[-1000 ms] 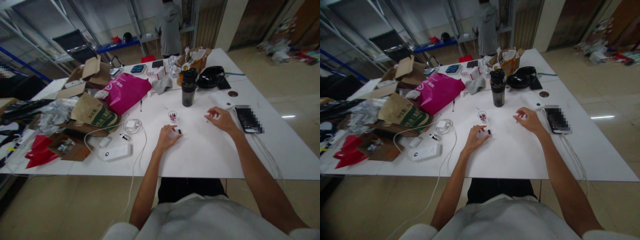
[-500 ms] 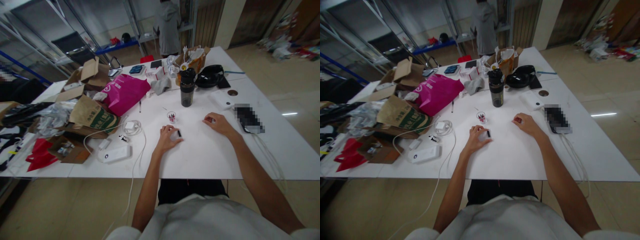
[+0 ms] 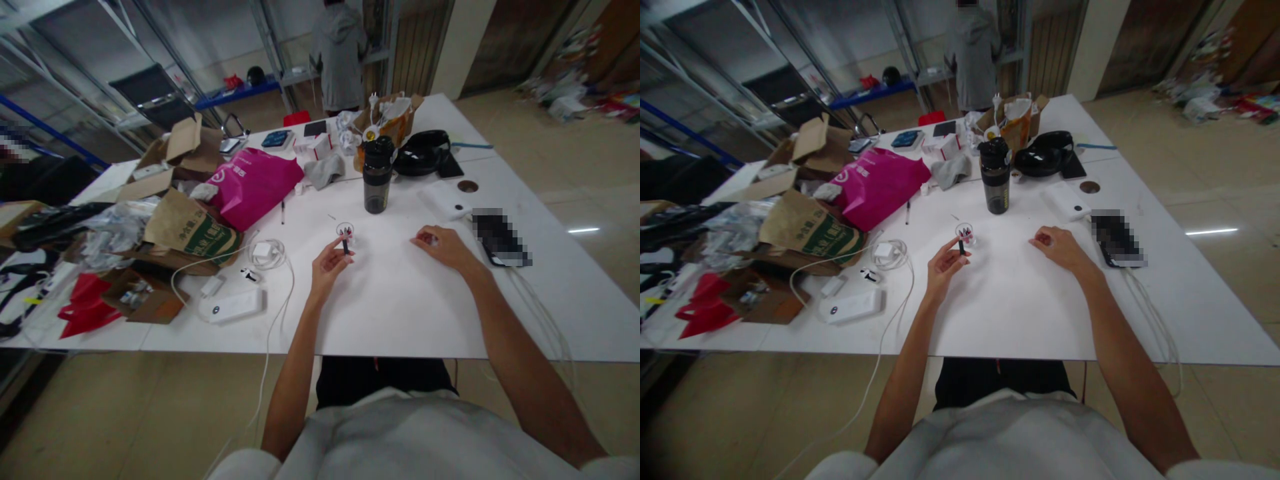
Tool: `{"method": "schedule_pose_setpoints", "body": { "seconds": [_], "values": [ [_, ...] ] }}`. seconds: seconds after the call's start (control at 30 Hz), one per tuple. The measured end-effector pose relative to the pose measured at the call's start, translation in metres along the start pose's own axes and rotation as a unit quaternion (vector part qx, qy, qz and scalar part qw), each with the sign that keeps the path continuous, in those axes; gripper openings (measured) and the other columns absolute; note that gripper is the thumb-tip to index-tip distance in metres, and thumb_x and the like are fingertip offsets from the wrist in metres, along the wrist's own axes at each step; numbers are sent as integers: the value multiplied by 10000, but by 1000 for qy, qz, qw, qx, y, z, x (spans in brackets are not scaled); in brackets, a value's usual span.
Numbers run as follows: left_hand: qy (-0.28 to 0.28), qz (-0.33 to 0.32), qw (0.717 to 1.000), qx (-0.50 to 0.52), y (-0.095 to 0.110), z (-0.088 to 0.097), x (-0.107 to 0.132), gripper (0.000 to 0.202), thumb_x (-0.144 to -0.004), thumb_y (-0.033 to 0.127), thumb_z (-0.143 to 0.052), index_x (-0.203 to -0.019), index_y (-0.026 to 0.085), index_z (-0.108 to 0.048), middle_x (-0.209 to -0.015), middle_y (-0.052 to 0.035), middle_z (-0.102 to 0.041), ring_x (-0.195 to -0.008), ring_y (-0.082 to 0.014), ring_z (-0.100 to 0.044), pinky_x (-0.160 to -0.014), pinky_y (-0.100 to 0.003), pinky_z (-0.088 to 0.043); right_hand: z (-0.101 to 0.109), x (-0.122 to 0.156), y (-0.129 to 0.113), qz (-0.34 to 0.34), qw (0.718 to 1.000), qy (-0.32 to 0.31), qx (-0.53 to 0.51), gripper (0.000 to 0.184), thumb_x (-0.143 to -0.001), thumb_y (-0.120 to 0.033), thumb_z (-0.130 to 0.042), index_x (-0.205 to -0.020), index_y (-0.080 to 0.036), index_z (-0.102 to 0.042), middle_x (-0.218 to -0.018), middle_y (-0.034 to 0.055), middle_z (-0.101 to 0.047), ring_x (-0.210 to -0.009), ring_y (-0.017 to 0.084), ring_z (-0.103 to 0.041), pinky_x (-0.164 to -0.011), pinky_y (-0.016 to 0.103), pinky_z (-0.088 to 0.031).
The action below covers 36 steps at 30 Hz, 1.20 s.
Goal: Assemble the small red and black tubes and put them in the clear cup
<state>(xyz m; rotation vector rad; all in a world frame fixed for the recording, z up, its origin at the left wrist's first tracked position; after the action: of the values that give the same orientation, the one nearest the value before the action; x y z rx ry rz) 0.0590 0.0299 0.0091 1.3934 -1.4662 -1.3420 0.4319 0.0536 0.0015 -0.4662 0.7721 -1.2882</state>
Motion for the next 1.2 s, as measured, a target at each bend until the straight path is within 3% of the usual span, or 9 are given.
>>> {"method": "schedule_pose_setpoints", "body": {
  "seconds": [0.13,0.27,0.43,0.53,0.77,0.9,1.2],
  "values": [
    [33,16,998,53,2,6,-1,724,-901,413,-1041,-1555,224,-794,-1181,-110,-904,-916,-195,-805,-978,-390,-637,-2,-4,-12,-30,989,99,-110,544,-922,-800,-843,-911,-259,-787,-862,71,-818,-766,239,-694,-766,412,-585],
    [52,33,993,100,4,8,-2,626,-895,404,-1039,-1454,197,-849,-1173,-127,-904,-914,-186,-789,-966,-391,-623,-10,-8,-24,-73,930,167,-319,525,-814,-743,-974,-941,-268,-792,-886,44,-818,-784,201,-706,-727,350,-600],
    [67,48,991,106,3,7,-3,534,-828,405,-1079,-1277,173,-905,-1144,-132,-910,-882,-178,-795,-917,-368,-634,-19,-7,-34,-128,853,172,-476,490,-660,-565,-1108,-908,-285,-791,-938,3,-803,-800,142,-678,-707,273,-579],
    [65,58,992,93,1,7,-3,532,-811,437,-1089,-1233,165,-913,-1152,-140,-912,-870,-179,-800,-902,-365,-645,-21,-7,-34,-142,836,166,-504,482,-625,-497,-1129,-909,-286,-802,-919,-5,-767,-812,136,-667,-703,264,-574],
    [63,49,997,13,-3,8,-2,508,-848,526,-1049,-1206,181,-941,-1021,-109,-903,-814,-163,-760,-852,-330,-626,-28,-7,-34,-127,844,143,-502,432,-664,-478,-1112,-916,-288,-816,-892,-7,-749,-786,143,-645,-699,287,-579],
    [51,42,997,-50,-1,4,1,448,-896,528,-1011,-1196,201,-955,-1044,-109,-901,-844,-177,-768,-869,-336,-635,-40,-3,-42,-106,872,118,-463,455,-696,-531,-1113,-943,-271,-833,-920,15,-796,-793,157,-673,-713,307,-598],
    [8,67,995,-78,-5,-4,5,442,-863,526,-1042,-1176,224,-965,-1091,-109,-899,-956,-225,-808,-923,-365,-634,-73,11,-80,-55,917,-13,-395,494,-709,-640,-1106,-944,-266,-886,-1028,82,-869,-959,271,-811,-995,477,-712]
  ]
}}
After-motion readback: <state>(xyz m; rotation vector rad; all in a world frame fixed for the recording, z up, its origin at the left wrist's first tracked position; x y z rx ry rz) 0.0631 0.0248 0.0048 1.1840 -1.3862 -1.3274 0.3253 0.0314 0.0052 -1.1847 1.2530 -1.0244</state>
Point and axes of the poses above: each hand's wrist, its own x-axis away from the middle knuckle, its own z-axis out of the back of the hand, y = z × x, the point moved 3 cm from there along -x, towards the middle knuckle
